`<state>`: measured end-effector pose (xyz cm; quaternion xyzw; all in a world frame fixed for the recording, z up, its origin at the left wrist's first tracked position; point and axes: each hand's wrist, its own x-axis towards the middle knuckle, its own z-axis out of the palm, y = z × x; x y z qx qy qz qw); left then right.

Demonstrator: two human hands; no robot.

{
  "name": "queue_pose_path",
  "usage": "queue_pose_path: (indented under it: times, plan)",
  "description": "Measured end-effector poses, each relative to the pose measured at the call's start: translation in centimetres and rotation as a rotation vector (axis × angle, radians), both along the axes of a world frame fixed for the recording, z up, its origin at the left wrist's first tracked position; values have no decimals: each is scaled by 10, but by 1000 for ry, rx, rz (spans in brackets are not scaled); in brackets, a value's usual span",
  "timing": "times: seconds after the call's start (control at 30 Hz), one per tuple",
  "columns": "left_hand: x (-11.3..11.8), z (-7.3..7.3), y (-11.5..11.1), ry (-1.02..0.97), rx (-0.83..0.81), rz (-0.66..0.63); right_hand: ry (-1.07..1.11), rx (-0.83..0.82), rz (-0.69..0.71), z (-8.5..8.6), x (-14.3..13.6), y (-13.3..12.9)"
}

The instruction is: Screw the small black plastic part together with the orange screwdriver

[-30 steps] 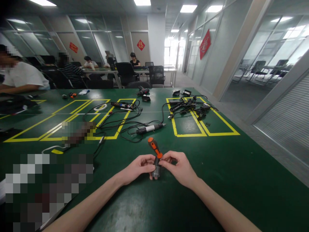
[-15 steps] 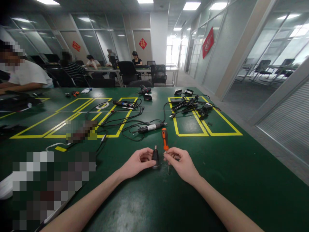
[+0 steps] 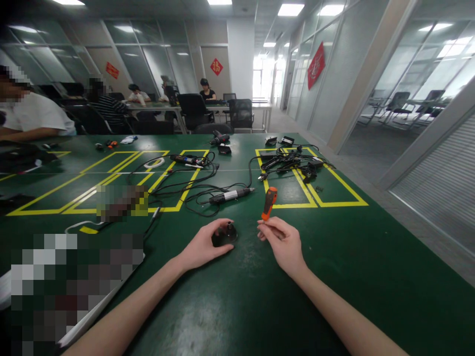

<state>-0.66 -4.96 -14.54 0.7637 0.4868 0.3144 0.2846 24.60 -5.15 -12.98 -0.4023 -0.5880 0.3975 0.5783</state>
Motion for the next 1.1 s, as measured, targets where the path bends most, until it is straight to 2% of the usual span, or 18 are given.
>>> queue_pose_path:
  times: [0.07, 0.2, 0.33, 0.5, 0.7, 0.87, 1.1]
  plan:
    - [-3, 5, 1, -50, -75, -76, -3, 17, 15, 0, 0, -2]
    - [-1, 7, 2, -72, -120, -30, -70, 52, 53, 0, 0, -6]
    - [6, 3, 1, -45, -89, -14, -163, 138, 58, 3, -1, -11]
    - [7, 3, 1, -79, -121, -143, -248, 206, 31, 10, -4, -16]
    - [5, 0, 3, -89, -131, -184, -284, 246, 19, 17, -9, -16]
    - [7, -4, 4, -108, -148, -173, -320, 268, 57, 17, -12, -13]
    - [8, -2, 3, -109, -146, -176, -375, 323, 90, 19, -15, -14]
